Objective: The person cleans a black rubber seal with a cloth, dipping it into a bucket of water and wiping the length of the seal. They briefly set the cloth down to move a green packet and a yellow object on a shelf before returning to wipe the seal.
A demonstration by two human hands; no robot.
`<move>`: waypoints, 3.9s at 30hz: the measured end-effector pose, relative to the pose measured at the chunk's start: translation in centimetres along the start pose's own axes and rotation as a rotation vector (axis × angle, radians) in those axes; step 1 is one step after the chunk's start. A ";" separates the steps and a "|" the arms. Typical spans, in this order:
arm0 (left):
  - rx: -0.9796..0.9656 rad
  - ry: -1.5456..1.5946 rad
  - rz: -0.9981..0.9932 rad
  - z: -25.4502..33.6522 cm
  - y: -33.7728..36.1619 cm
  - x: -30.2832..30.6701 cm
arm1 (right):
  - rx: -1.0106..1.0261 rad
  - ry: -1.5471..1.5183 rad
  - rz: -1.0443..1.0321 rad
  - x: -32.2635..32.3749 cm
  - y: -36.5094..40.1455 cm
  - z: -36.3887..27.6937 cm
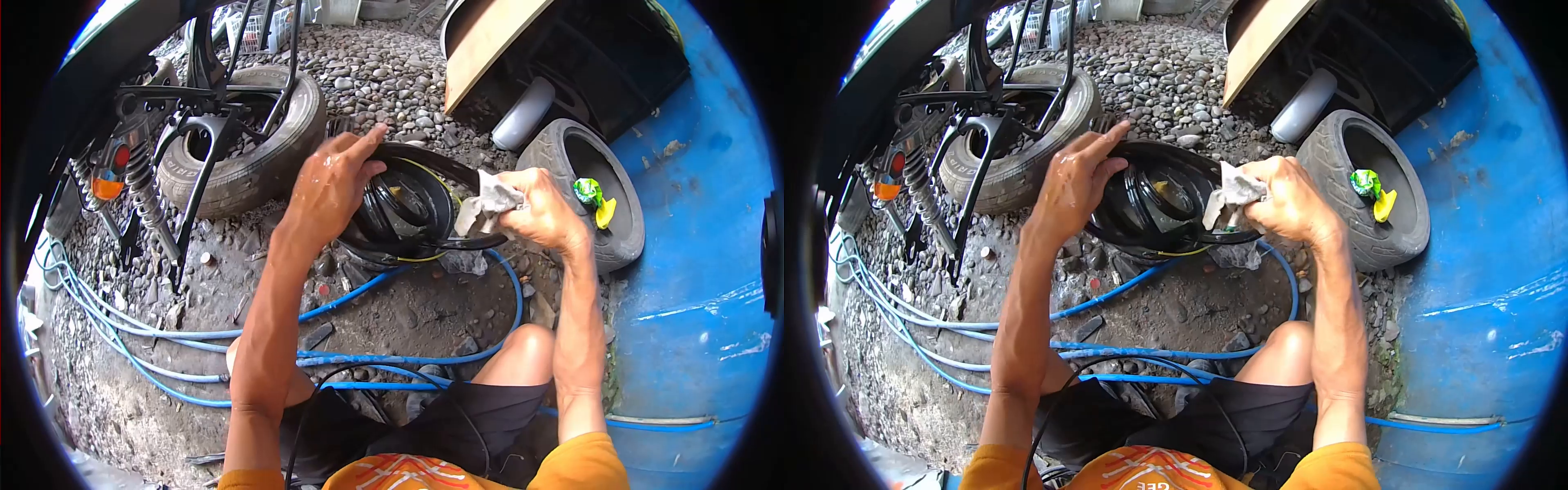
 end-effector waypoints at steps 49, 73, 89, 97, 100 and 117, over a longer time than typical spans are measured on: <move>0.566 1.687 0.043 -1.5 8.9 -9.3 | 0.196 0.257 0.661 -13.5 -6.0 -4.5; 0.488 1.844 0.025 -3.1 9.2 -9.6 | 0.270 -0.146 0.453 -19.1 -1.8 -6.1; 0.509 1.854 0.047 -2.1 8.9 -9.5 | 0.243 -0.117 0.532 -17.4 -2.7 -5.6; 0.605 1.806 0.049 -2.9 9.4 -9.3 | 0.242 -0.299 0.146 -17.9 -1.0 -6.3; 0.623 1.868 0.024 -2.9 9.4 -10.2 | 0.255 -0.224 0.257 -17.6 -1.3 -6.2; 0.639 1.707 0.134 -2.6 8.6 -10.7 | 0.265 -0.256 0.105 -17.1 -0.7 -6.3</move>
Point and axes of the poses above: each hand's wrist, its own y-axis away from the middle knuckle, its own x-axis out of the back of the hand, z = x × y, the point moved 1 cm from there along -y, towards the middle knuckle, and after that the axes turned 4 degrees about -z, right-handed, at the moved point
